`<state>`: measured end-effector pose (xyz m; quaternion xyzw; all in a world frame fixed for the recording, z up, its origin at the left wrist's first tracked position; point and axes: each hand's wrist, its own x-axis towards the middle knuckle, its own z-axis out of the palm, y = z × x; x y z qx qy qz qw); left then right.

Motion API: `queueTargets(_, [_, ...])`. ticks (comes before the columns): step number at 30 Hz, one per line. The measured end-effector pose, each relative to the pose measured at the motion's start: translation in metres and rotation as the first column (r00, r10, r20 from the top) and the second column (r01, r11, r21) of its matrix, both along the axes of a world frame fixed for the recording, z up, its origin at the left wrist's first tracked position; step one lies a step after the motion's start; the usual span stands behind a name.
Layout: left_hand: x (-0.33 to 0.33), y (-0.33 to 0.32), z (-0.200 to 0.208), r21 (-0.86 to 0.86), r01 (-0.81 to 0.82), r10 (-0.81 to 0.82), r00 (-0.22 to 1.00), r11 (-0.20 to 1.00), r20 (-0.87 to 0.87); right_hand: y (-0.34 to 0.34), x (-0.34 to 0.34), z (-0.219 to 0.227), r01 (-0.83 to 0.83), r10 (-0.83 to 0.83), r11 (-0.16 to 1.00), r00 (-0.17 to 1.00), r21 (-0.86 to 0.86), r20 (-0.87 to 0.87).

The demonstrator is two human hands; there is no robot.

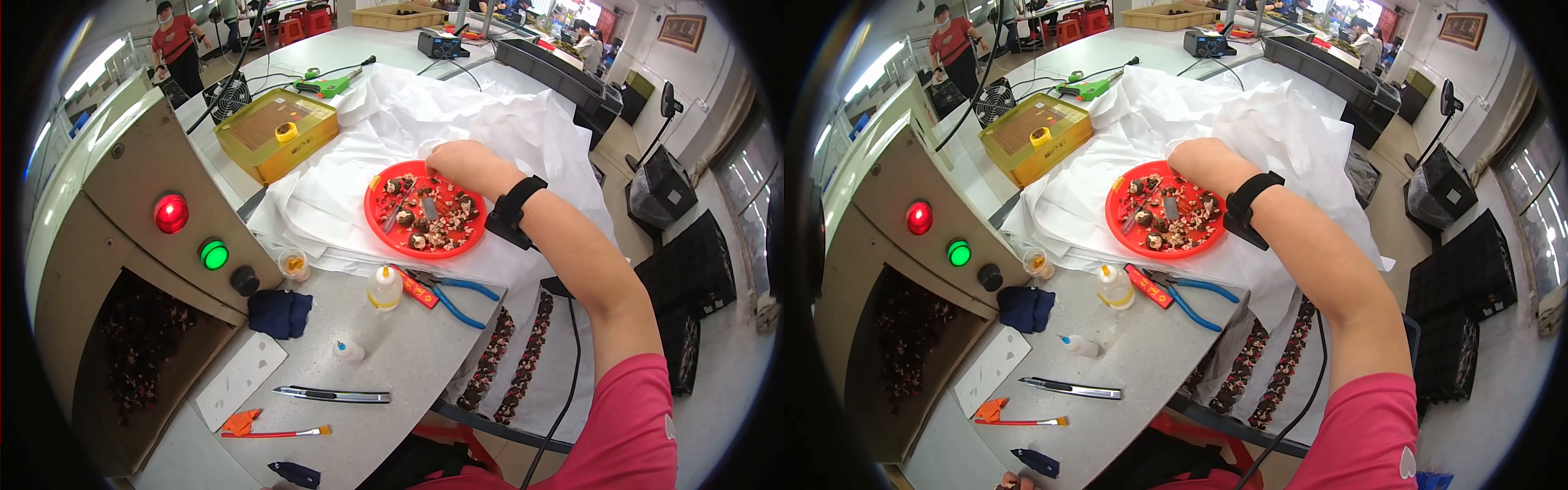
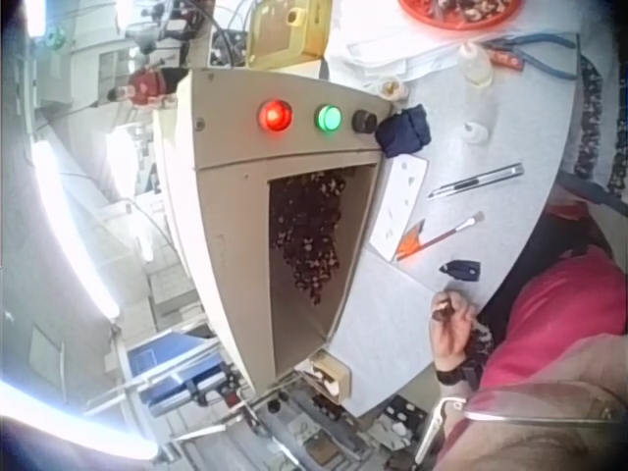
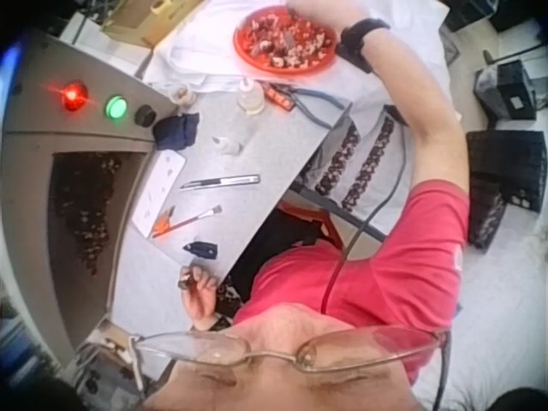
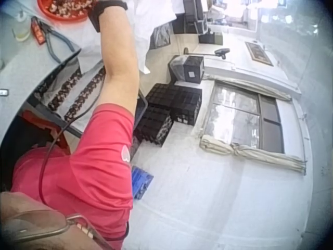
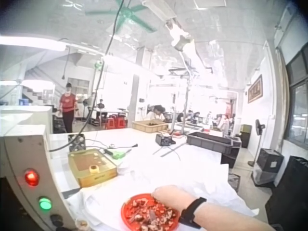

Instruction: Applying adhesive and assembling small plastic parts for figurine production, then assisting a colleague with camera equipment.

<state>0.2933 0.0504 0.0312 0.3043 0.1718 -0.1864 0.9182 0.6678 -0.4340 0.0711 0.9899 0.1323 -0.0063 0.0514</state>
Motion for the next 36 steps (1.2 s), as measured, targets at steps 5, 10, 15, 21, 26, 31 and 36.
queueTargets(5, [-0.001, 0.002, -0.003, -0.014, -0.002, 0.002, 1.0, 1.0, -0.002, -0.003, -0.002, -0.006, -0.06, 0.072, 0.963, 0.997, -0.262, 0.035])
queueTargets(10, [-0.001, 0.0, -0.001, -0.001, 0.006, -0.006, 1.0, 1.0, 0.011, -0.018, -0.004, -0.005, -0.099, 0.096, 0.985, 0.995, -0.14, -0.03])
queueTargets(15, [-0.001, -0.001, 0.001, 0.012, 0.008, -0.009, 1.0, 1.0, 0.016, -0.02, -0.016, 0.015, 0.029, 0.004, 0.991, 0.971, 0.134, -0.241])
queueTargets(21, [-0.002, 0.002, -0.003, 0.023, 0.019, -0.02, 1.0, 1.0, 0.023, -0.016, 0.0, 0.017, -0.008, 0.04, 0.967, 0.992, 0.254, -0.122])
queueTargets(26, [-0.001, 0.002, -0.003, 0.01, 0.021, -0.022, 0.999, 1.0, 0.045, 0.003, 0.008, 0.001, -0.187, 0.203, 0.947, 0.979, 0.263, -0.035])
queueTargets(31, [-0.001, 0.002, -0.003, -0.002, 0.014, -0.014, 0.999, 1.0, 0.031, 0.009, 0.0, 0.011, -0.11, 0.134, 0.986, 0.968, 0.121, -0.212])
queueTargets(36, [-0.001, 0.002, -0.003, 0.002, 0.011, -0.011, 1.0, 1.0, 0.014, -0.015, -0.011, 0.021, 0.014, 0.033, 0.978, 0.975, 0.208, -0.222])
